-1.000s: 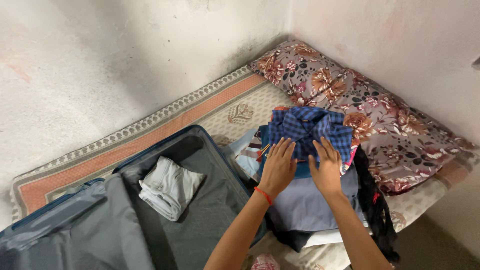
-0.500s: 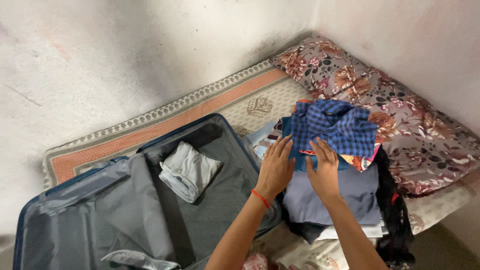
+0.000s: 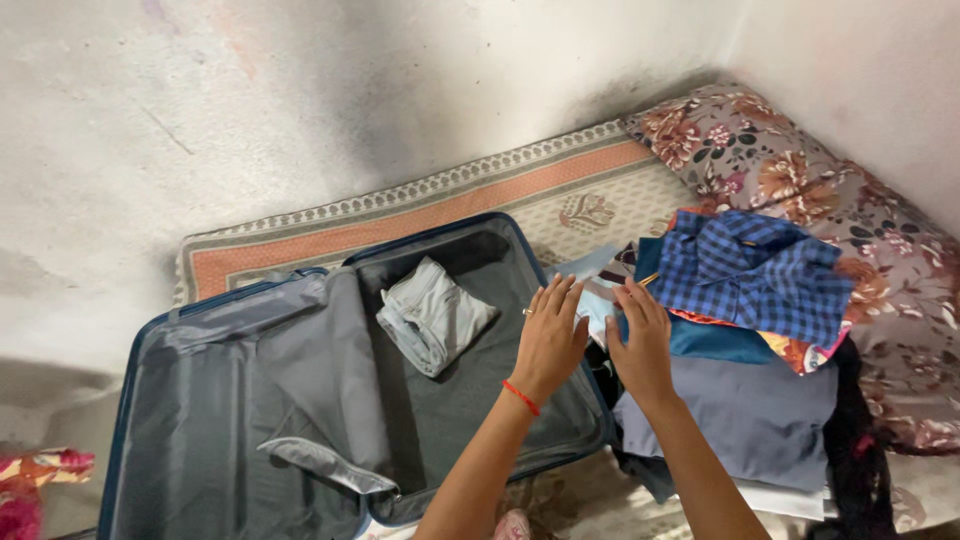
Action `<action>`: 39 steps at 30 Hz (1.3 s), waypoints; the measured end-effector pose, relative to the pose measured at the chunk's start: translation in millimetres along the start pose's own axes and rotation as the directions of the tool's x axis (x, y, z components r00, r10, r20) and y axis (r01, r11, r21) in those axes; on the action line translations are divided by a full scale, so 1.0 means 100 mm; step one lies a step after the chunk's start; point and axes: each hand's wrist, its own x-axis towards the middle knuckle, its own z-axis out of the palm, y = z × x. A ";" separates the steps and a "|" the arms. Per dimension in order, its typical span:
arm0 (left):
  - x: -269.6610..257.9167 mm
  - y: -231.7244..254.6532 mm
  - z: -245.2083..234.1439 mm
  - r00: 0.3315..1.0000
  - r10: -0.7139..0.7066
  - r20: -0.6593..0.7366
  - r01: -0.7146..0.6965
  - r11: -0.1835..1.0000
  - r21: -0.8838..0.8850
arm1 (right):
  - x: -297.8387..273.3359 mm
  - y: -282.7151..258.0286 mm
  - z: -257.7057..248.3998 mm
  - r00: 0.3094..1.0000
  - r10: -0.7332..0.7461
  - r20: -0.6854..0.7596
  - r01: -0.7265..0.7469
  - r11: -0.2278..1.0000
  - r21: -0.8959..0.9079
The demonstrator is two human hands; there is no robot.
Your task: The person removes various pieces of clothing from a suitcase by hand, including a dark polo shirt, folded blue and white garments, and patterned items, placing them onto a bed.
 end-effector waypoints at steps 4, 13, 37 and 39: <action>-0.07 -0.15 -0.17 0.999 -0.040 -0.013 0.041 0.998 0.044 | 0.08 -0.18 0.16 0.996 -0.085 0.000 0.085 0.996 0.003; -0.25 -0.45 -0.61 0.991 -0.115 -0.070 0.122 0.987 0.104 | 0.17 -0.58 0.46 0.988 -0.141 0.062 0.137 0.989 0.060; -0.53 -1.05 -0.97 0.947 -0.275 -0.166 0.299 0.944 0.139 | 0.25 -1.00 1.27 0.952 -0.222 0.213 0.187 0.967 0.174; -0.56 -1.13 -0.93 0.946 -0.283 -0.160 0.308 0.937 0.166 | 0.25 -0.99 1.36 0.948 -0.229 0.219 0.195 0.966 0.169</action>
